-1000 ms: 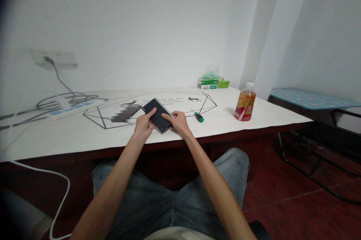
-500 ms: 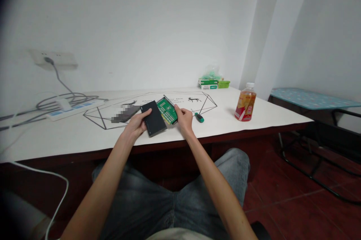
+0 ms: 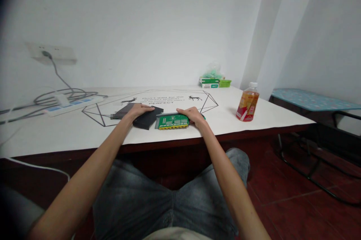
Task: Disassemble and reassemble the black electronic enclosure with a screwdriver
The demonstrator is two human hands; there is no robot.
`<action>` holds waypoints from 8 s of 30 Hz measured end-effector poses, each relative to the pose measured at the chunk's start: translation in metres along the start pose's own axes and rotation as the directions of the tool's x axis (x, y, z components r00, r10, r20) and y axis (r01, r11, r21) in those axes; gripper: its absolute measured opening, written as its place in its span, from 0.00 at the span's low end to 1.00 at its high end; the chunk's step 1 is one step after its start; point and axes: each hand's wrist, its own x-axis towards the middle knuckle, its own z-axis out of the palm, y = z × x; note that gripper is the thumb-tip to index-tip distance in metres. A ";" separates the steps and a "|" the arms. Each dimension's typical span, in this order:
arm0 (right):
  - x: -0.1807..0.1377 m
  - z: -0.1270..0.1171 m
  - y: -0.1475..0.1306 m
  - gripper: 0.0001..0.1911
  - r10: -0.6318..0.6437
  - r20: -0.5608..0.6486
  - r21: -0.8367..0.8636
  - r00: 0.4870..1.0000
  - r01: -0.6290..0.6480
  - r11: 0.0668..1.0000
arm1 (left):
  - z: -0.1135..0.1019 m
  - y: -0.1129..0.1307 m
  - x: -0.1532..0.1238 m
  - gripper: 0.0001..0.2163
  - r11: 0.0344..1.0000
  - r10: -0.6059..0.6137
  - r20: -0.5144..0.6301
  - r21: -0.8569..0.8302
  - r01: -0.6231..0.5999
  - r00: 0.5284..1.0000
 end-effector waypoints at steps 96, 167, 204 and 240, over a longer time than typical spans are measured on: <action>0.022 0.004 -0.033 0.38 -0.332 -0.047 0.263 0.942 0.332 0.906 | 0.107 0.045 -0.056 0.10 0.789 0.578 0.274 0.050 -0.612 0.768; 0.018 0.007 -0.027 0.25 -0.315 -0.025 0.225 0.949 0.312 0.923 | 0.110 0.040 -0.058 0.10 0.740 0.592 0.279 0.184 -0.647 0.756; 0.019 0.008 -0.027 0.26 -0.330 -0.046 0.231 0.943 0.331 0.915 | 0.111 0.038 -0.055 0.10 0.787 0.566 0.288 0.091 -0.610 0.773; 0.023 0.009 -0.025 0.26 -0.327 -0.060 0.225 0.943 0.332 0.916 | 0.114 0.036 -0.053 0.11 0.779 0.566 0.271 0.135 -0.613 0.779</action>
